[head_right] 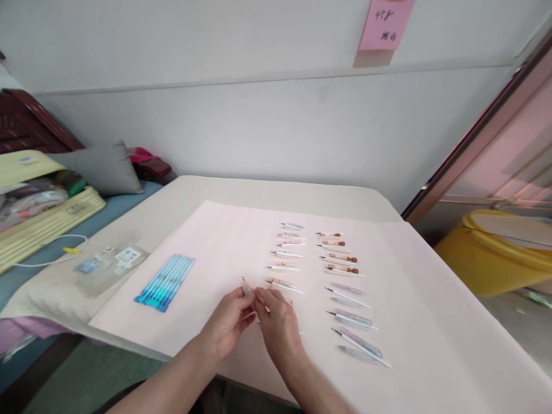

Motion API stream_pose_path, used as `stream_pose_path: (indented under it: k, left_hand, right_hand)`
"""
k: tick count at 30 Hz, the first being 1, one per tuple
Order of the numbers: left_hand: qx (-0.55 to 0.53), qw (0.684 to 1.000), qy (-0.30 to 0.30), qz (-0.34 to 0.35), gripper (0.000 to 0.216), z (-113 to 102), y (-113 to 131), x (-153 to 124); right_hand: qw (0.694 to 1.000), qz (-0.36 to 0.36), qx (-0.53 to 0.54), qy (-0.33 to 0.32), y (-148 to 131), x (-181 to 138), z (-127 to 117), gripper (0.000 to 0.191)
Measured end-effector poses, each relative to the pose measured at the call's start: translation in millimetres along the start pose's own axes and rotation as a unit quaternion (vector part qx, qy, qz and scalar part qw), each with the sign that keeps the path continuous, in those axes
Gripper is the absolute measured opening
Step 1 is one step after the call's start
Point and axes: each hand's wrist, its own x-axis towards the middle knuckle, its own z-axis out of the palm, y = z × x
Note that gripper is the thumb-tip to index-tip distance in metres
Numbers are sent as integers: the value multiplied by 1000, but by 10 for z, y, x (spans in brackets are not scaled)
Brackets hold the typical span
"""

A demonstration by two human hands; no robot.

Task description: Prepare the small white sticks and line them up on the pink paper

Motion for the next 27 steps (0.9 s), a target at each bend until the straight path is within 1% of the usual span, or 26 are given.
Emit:
stream_pose_path:
  k: [3,6,8,11,15,18,22,24,25,27]
  left_hand:
    - [-4,1000,9,18,19,33,-16,-36]
    - [-5,999,18,27,17,61,-35,-66]
    - [-12,999,19,38,17,73,-51,-74]
    - [-36,998,10,53,16,87,-83,-69]
    - [-66,996,-6,60,20,105,-119,-59]
    - [-60,997,-9,47,22,101,-112,-56]
    - [6,999,-40,-5,27,39,-13,-57]
    - [55,997,-44,-13,32,-25,89,-57]
    - [82,996,-41,-4,35,-65,153,-56]
    - [151,987,-34,40,42,-155,297,-43]
  right_hand:
    - [999,30,38,2,13,15,15,26]
    - [991,92,94,8,64,29,36,29]
    - [980,141,141,5,93,37,54,34]
    - [958,197,209,-17,97,45,78,39]
    - [928,230,293,-32,66,42,89,41]
    - [919,227,320,-43,66,40,61,38]
    - [914,219,335,-59,69,60,-56,36]
    - [913,230,330,-64,53,75,-145,39]
    - [914,235,324,-66,41,80,-192,42]
    - [920,237,302,-73,14,76,-288,44]
